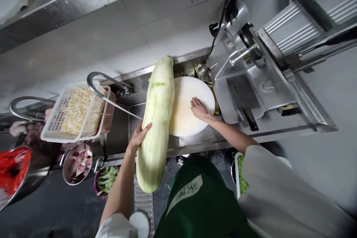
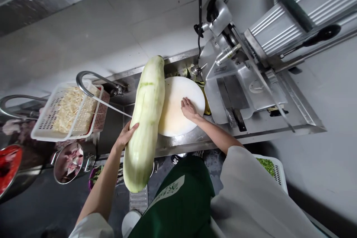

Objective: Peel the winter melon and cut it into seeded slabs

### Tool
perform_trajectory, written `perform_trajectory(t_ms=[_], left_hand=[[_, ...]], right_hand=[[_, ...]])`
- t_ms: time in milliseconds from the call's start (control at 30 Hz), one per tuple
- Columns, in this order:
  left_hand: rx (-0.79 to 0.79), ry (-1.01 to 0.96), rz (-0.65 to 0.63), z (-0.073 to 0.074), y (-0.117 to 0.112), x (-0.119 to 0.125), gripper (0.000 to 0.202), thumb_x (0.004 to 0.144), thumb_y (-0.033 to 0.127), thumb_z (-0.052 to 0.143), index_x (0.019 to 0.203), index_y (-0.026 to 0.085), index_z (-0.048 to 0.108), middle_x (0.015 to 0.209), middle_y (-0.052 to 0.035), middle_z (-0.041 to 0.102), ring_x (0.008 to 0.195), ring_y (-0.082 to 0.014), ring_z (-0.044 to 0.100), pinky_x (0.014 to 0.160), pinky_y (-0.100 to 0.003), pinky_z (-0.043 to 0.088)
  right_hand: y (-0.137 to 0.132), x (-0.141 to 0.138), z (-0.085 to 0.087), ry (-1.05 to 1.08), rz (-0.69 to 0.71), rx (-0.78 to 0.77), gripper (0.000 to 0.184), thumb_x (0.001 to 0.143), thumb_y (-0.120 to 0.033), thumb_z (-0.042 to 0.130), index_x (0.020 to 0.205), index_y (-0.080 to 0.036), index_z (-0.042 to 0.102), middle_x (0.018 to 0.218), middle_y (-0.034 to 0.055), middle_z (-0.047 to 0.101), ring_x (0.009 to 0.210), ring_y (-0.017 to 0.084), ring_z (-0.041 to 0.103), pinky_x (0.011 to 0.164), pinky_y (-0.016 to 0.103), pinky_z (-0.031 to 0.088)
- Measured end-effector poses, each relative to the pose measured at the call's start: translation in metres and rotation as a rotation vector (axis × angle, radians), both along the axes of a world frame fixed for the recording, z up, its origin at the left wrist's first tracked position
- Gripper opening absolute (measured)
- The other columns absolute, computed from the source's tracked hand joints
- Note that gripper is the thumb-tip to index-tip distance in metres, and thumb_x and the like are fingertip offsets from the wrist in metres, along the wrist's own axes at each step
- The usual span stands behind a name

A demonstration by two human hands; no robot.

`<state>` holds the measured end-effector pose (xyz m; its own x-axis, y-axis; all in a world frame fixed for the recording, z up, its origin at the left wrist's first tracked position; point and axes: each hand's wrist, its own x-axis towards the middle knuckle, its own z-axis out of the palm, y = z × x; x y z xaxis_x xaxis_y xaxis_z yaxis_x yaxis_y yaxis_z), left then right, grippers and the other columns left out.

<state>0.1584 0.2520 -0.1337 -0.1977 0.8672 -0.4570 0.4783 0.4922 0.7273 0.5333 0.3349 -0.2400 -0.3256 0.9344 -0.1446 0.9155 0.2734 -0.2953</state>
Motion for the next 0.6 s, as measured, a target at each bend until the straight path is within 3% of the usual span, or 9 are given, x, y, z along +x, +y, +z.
perform_trajectory(t_ms=[100,167,367,500,600], left_hand=[[0.003,-0.015,0.006,0.0,0.0,-0.001,0.093,0.078,0.076,0.081,0.151,0.022,0.062,0.137,-0.013,0.076,0.123,-0.0328,0.074,0.101,-0.04,0.062],[0.002,-0.034,0.026,0.0,0.001,-0.001,0.094,0.077,0.075,0.083,0.15,0.02,0.063,0.136,-0.0143,0.076,0.12,-0.0328,0.075,0.099,-0.039,0.063],[0.005,-0.106,0.073,0.002,0.0,0.005,0.096,0.075,0.07,0.088,0.152,0.02,0.061,0.131,-0.0145,0.078,0.111,-0.0303,0.077,0.095,-0.039,0.064],[0.015,-0.102,0.043,0.007,-0.002,0.008,0.097,0.074,0.074,0.086,0.15,0.019,0.063,0.133,-0.0147,0.077,0.117,-0.0314,0.075,0.097,-0.038,0.062],[0.013,-0.096,0.041,0.011,-0.002,0.01,0.1,0.072,0.074,0.087,0.149,0.016,0.063,0.133,-0.016,0.076,0.118,-0.0331,0.074,0.099,-0.04,0.062]], right_hand=[[-0.004,-0.002,0.01,-0.026,0.018,-0.044,0.046,0.1,-0.005,0.041,0.134,-0.009,0.072,0.145,0.0222,0.065,0.146,0.029,0.053,0.12,0.039,0.044],[-0.001,-0.002,0.017,-0.011,0.015,-0.073,0.042,0.098,-0.002,0.045,0.123,-0.012,0.077,0.132,0.0208,0.072,0.137,0.028,0.058,0.114,0.036,0.049],[0.0,0.01,0.027,0.103,-0.077,-0.181,0.041,0.095,0.002,0.049,0.123,-0.009,0.077,0.128,0.0255,0.072,0.121,0.031,0.07,0.104,0.037,0.054],[-0.02,0.016,0.032,0.231,-0.123,-0.225,0.038,0.096,-0.001,0.052,0.122,-0.013,0.077,0.118,0.0167,0.079,0.111,0.026,0.075,0.096,0.031,0.056],[-0.038,-0.016,0.058,0.445,-0.159,-0.201,0.031,0.1,-0.01,0.051,0.119,-0.015,0.075,0.111,0.0112,0.08,0.101,0.022,0.076,0.09,0.03,0.059]])
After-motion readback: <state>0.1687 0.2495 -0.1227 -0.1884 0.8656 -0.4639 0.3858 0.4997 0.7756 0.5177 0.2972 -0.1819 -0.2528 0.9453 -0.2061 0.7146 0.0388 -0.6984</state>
